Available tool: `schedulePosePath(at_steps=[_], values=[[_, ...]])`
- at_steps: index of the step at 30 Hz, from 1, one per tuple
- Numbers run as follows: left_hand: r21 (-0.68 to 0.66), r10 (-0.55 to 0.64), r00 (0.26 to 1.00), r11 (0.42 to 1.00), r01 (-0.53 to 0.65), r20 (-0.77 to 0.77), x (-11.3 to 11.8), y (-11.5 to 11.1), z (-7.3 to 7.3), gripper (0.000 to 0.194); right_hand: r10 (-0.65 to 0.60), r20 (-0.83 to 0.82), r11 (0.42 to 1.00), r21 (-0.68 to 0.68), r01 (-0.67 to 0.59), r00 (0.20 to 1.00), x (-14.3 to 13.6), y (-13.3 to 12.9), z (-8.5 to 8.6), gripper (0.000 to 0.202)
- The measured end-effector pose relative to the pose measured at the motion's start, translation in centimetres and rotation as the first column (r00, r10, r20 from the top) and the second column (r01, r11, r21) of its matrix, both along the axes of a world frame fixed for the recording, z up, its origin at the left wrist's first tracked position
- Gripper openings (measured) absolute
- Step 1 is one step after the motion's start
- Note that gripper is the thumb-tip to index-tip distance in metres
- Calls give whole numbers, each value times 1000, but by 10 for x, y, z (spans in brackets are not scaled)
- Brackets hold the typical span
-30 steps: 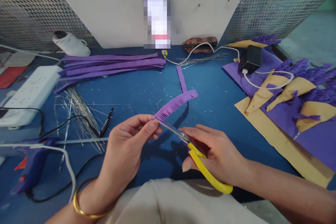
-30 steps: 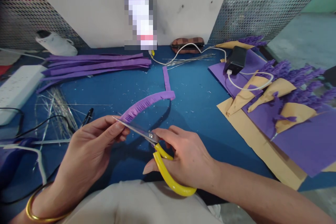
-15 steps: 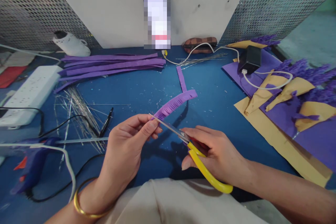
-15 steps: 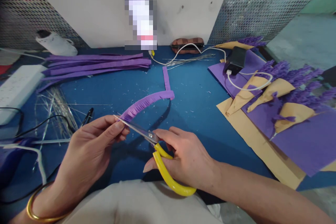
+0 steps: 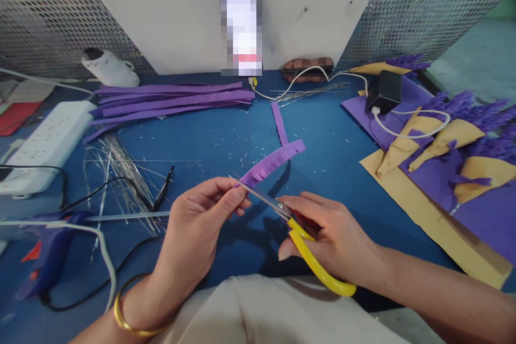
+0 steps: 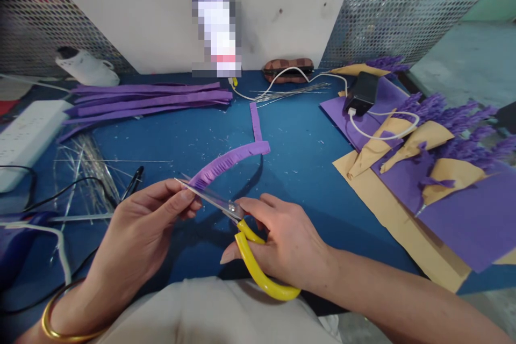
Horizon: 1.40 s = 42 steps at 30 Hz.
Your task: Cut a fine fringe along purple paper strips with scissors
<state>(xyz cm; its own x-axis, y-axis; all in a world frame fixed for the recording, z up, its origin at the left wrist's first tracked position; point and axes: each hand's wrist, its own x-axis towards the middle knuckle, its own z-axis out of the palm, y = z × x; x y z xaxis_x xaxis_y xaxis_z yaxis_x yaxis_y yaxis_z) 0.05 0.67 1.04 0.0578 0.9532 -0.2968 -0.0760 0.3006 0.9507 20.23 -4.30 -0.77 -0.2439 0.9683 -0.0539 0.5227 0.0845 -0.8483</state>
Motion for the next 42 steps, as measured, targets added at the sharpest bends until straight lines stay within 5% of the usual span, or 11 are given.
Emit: schedulePosePath(at_steps=[9,18,42], values=[[-23,9,999,1000,-8,31,2,1,-1,8,18,-46,999,-38,-20,999,0,1,0,50],[-61,11,998,998,-7,68,0,1,4,10,54,-327,984,-145,-107,943,-1,5,-2,49],[-2,41,998,999,-41,46,-1,0,2,7,24,69,995,99,-31,997,3,-1,-1,66]])
